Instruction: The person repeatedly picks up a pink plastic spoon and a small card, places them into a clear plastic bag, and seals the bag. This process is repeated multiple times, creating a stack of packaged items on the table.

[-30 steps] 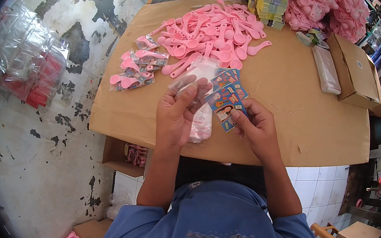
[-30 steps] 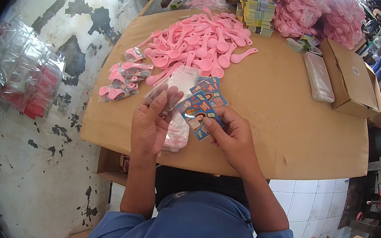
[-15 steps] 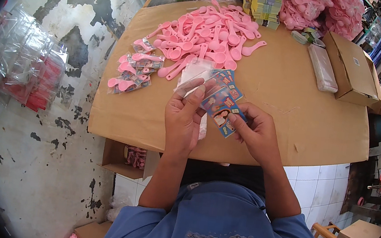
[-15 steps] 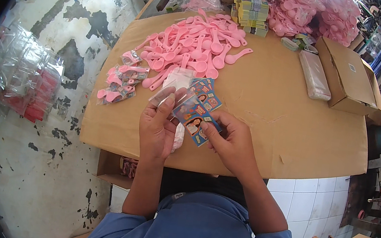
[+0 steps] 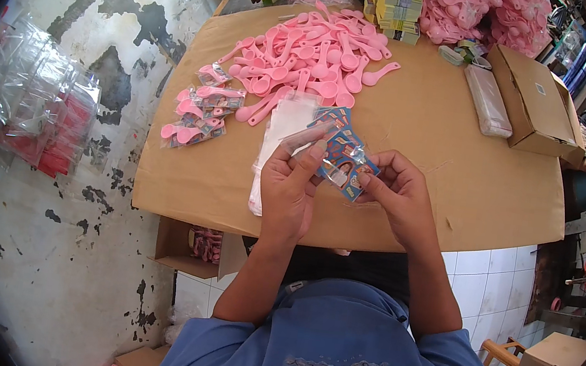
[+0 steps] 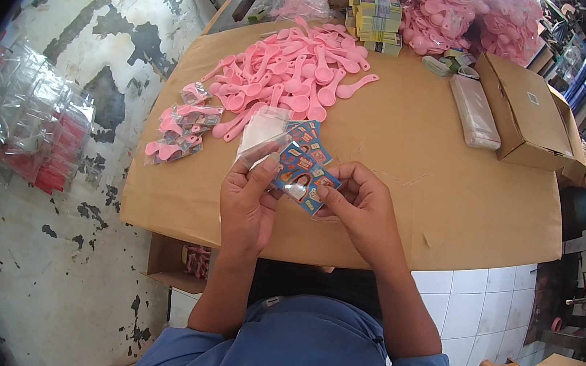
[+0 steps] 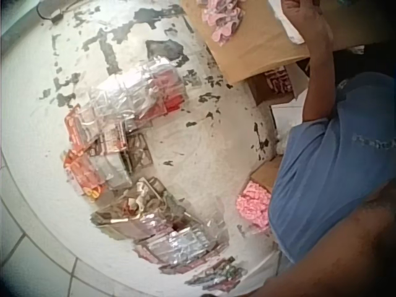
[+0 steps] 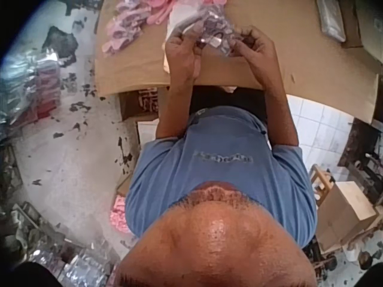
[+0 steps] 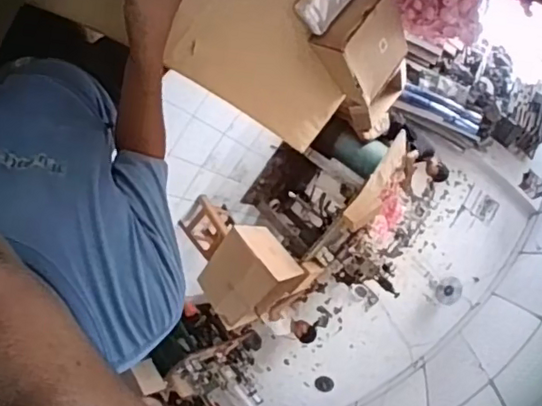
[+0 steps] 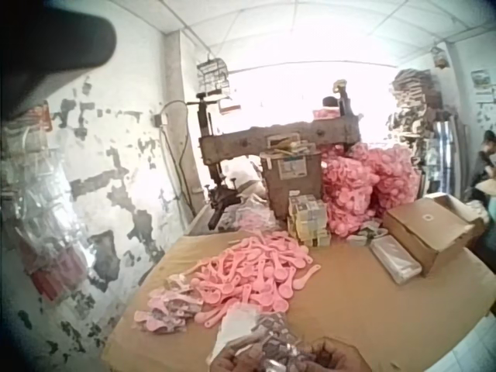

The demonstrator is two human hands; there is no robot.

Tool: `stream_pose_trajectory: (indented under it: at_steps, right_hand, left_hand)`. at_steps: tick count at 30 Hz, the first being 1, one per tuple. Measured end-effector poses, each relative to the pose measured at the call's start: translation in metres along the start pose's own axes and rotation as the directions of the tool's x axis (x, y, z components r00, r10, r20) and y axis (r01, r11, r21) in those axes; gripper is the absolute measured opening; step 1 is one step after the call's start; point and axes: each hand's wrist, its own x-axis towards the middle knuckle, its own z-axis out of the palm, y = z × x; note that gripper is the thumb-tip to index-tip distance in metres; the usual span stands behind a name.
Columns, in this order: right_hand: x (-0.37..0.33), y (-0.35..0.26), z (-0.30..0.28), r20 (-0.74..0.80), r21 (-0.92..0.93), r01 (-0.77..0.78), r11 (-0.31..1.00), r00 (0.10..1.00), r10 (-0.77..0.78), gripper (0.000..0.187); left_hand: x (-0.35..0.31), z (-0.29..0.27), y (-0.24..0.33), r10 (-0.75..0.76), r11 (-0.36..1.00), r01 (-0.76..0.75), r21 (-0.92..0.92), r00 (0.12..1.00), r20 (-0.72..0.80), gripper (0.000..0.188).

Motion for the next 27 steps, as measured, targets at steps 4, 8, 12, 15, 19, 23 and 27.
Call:
stream_pose_trajectory:
  at_steps: [4, 8, 12, 15, 19, 23, 27]
  right_hand:
    - [0.0, 0.003, 0.014, -0.043, 0.036, 0.053, 0.998, 0.998, -0.051, 0.014]
    - [0.003, 0.005, 0.02, -0.086, -0.039, 0.142, 0.989, 0.986, -0.144, 0.016]
    - [-0.001, 0.013, 0.021, -0.036, 0.061, 0.107, 0.992, 0.994, -0.105, 0.02]
    - [-0.008, 0.015, 0.021, 0.017, 0.147, 0.06, 0.987, 0.998, -0.063, 0.022]
    - [-0.019, 0.018, 0.021, 0.028, 0.089, 0.045, 0.995, 0.998, -0.048, 0.02]
    - [-0.03, 0.014, 0.031, 0.022, 0.099, 0.031, 0.995, 0.999, -0.034, 0.017]
    - [-0.038, 0.007, 0.032, 0.014, 0.095, 0.013, 0.995, 1.0, -0.015, 0.015]
  left_hand:
    - [-0.006, 0.003, -0.009, -0.018, 0.998, 0.019, 0.052, 1.0, -0.017, 0.033]
    - [-0.015, 0.013, -0.012, 0.029, 0.994, -0.029, 0.105, 1.0, 0.008, 0.032]
    - [-0.017, 0.007, -0.011, -0.039, 0.984, 0.026, 0.177, 0.997, 0.07, 0.041]
    - [-0.015, 0.012, -0.004, 0.002, 0.995, -0.011, 0.097, 0.995, 0.097, 0.055]
    - [-0.015, 0.019, 0.006, 0.022, 0.972, 0.019, -0.233, 0.984, 0.175, 0.074]
    - [-0.017, 0.01, 0.001, 0.032, 0.931, 0.039, -0.363, 0.982, 0.186, 0.079]
    - [-0.021, 0.013, 0.004, 0.083, 0.927, -0.012, -0.374, 0.981, 0.175, 0.075]
